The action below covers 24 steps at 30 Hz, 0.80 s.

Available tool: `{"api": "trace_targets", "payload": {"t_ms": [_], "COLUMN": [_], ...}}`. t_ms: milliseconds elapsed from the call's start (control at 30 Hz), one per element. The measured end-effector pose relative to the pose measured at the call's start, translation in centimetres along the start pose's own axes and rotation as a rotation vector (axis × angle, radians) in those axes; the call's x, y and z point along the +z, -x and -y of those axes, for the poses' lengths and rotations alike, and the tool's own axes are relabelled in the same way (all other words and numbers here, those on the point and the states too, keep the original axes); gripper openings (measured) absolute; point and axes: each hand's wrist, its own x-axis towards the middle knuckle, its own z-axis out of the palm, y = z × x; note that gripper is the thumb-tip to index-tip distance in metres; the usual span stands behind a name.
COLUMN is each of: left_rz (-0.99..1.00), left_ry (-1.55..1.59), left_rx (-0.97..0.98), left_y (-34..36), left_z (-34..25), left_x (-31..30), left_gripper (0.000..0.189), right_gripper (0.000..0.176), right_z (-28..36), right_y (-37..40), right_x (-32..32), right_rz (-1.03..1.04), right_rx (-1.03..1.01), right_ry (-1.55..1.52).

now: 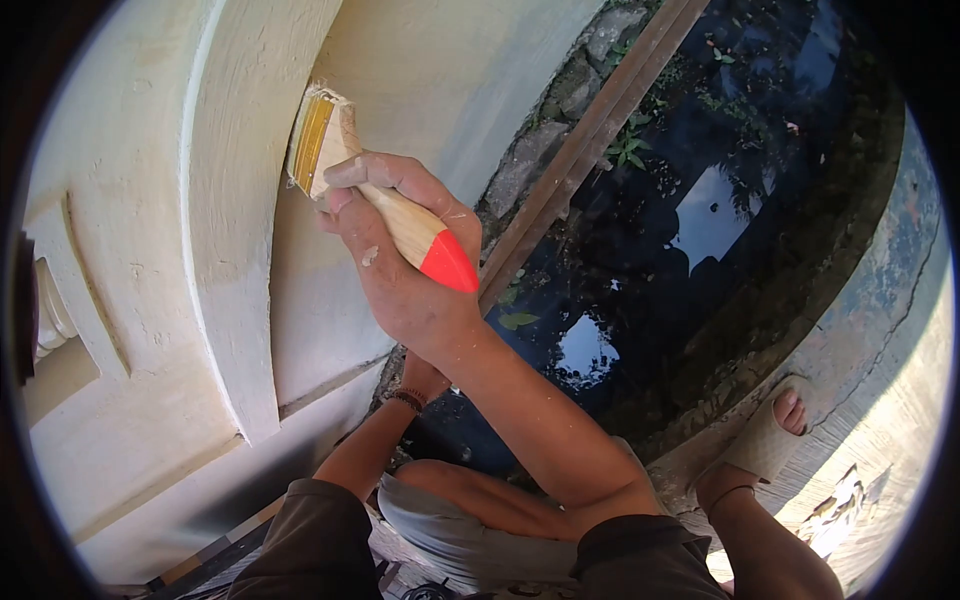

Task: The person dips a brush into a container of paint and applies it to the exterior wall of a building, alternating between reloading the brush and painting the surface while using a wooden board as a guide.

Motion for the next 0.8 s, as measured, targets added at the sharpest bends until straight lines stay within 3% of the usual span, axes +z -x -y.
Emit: {"api": "trace_targets", "payload": {"t_ms": [67,200,233,300,400,533,600,700,733,800], "left_rz": [0.020,0.010,0.014,0.018,0.010,-0.005,0.002,0.000,-0.001,-0.006], "left_ry": [0.147,0.131,0.133,0.136,0.166,0.140,0.164,0.157,0.158,0.136], "left_rx": [-0.255,-0.255,-0.259,-0.257,-0.273,-0.245,-0.240,-0.255,-0.256,-0.229], "left_y": [-1.2,-1.4,-1.1,-1.4,-1.3,-1.2,-1.3,-1.2,-1.1,-1.2], "left_z": [-3.7,-4.0,-4.2,-4.3,-4.0,-3.7,-3.8,-3.8,-3.9,-3.9], "left_x": [-2.7,-2.9,-3.0,-3.2,-2.9,-2.7,-2.8,-2.8,-2.8,-2.9], "left_gripper": [0.077,0.080,0.080,0.079,0.083,0.079,0.079,0.079,0.079,0.081], "right_gripper": [0.013,0.011,0.011,0.012,0.018,0.017,0.016,0.014,0.014,0.018], "right_z": [-1.9,-6.0,-6.5,-7.0,-8.0,-4.1,-0.9,-0.3,-1.6,-5.3], "right_y": [-1.4,-3.3,-3.4,-4.3,-6.0,-4.5,-2.4,-2.2,-2.8,-5.0], "right_x": [-3.1,-9.2,-10.1,-11.3,-11.5,-5.1,-2.5,-3.4,-5.1,-9.7], "right_rz": [0.001,-0.340,-0.343,-0.463,-0.348,-0.132,-0.012,-0.119,-0.118,-0.335], "right_rx": [-0.010,0.002,0.007,-0.064,-0.217,-0.282,-0.049,-0.030,-0.029,-0.002], "right_ry": [-0.049,0.167,0.169,0.585,0.814,0.744,0.250,-0.017,-0.017,0.077]}}
